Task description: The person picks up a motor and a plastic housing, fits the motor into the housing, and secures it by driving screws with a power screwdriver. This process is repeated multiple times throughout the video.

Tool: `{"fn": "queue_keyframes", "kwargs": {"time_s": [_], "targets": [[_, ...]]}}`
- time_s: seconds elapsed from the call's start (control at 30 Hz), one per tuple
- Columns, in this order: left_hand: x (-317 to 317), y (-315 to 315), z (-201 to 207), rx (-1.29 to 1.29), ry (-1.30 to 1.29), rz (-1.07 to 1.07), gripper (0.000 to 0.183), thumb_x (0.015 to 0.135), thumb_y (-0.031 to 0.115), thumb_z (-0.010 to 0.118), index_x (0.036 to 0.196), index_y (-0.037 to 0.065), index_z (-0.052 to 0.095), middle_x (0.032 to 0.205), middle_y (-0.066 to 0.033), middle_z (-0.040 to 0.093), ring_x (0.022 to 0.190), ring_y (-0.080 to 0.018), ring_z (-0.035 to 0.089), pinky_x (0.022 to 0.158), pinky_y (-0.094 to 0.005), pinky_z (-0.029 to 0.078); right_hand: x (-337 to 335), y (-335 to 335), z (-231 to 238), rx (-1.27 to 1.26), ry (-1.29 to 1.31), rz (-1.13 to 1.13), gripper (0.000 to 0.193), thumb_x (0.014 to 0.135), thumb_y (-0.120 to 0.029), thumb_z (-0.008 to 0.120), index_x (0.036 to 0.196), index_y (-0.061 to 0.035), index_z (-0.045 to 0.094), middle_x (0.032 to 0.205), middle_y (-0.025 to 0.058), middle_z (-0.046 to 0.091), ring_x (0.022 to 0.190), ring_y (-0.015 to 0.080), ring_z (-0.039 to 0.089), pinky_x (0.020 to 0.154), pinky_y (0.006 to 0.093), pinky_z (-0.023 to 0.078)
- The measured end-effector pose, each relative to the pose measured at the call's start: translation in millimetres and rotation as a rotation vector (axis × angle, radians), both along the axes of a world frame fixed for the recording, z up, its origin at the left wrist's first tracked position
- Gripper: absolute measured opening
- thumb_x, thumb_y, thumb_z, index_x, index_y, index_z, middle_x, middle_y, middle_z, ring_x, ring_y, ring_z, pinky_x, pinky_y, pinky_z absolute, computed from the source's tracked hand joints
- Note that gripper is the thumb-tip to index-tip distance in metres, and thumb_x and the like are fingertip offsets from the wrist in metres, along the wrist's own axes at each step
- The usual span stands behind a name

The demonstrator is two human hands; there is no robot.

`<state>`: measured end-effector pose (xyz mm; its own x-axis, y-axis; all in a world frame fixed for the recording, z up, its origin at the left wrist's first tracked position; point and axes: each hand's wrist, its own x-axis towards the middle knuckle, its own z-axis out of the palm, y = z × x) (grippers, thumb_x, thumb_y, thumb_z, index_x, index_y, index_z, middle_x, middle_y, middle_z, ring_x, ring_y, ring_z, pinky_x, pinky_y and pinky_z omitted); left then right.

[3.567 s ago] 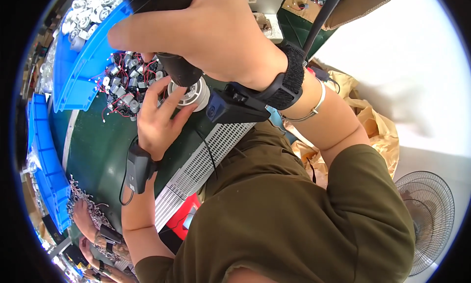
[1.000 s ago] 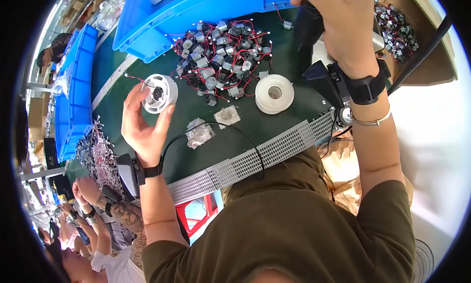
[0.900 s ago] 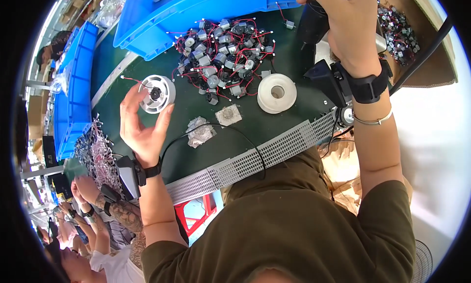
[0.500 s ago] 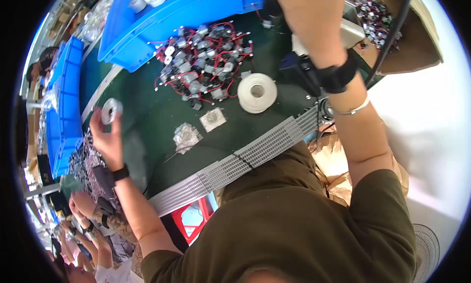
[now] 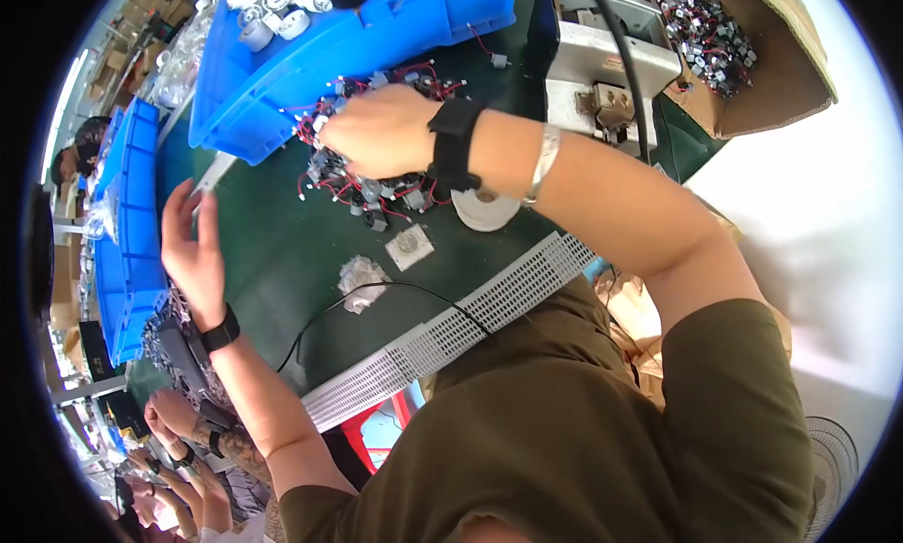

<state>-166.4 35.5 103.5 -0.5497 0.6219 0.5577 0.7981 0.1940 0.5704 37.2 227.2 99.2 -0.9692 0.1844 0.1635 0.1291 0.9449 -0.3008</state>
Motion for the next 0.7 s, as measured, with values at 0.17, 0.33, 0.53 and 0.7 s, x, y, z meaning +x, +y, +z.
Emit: {"fn": "queue_keyframes", "kwargs": {"time_s": [0.17,0.33,0.53,0.7], "targets": [[-5.2,49.6,29.1,0.154,-0.085,-0.198,0.024,0.083,0.012,0.067,0.103,-0.001,0.062,0.089,-0.0100,0.067,0.087,-0.0150,0.063,0.079,-0.0279,0.048,-5.6,-0.8,-13.3,0.173,0.103,0.058,0.022,0.069,-0.017,0.070,0.083,-0.0089,0.054,0.065,0.0076,0.058,0.073,0.0276,0.059,0.069,0.0391,0.042],[-52.8,151.5,59.3,0.046,0.049,-0.287,0.030,0.083,0.021,0.067,0.102,-0.001,0.063,0.090,-0.0154,0.068,0.081,-0.0183,0.066,0.074,-0.0286,0.050,12.7,11.7,-2.4,-0.026,0.238,-0.021,0.008,0.073,-0.009,0.062,0.072,-0.0090,0.054,0.064,0.0072,0.055,0.065,0.0277,0.057,0.059,0.0409,0.043],[-106.2,279.3,44.5,-0.791,0.924,-0.300,0.036,0.073,0.029,0.066,0.104,0.009,0.065,0.096,-0.0144,0.066,0.093,-0.0321,0.062,0.081,-0.0415,0.048,24.3,19.9,-10.3,-0.090,0.051,0.053,0.025,0.078,-0.022,0.065,0.098,-0.0086,0.056,0.079,0.0079,0.059,0.076,0.0277,0.060,0.068,0.0397,0.047],[-149.0,327.3,0.0,-0.984,0.715,-0.253,0.056,0.072,0.039,0.066,0.118,0.010,0.056,0.108,-0.0196,0.061,0.102,-0.0347,0.057,0.089,-0.0422,0.045,17.5,7.0,-15.3,0.000,0.115,0.084,0.023,0.080,-0.024,0.062,0.098,-0.0110,0.056,0.077,0.0044,0.056,0.075,0.0232,0.059,0.068,0.0353,0.046]]}}
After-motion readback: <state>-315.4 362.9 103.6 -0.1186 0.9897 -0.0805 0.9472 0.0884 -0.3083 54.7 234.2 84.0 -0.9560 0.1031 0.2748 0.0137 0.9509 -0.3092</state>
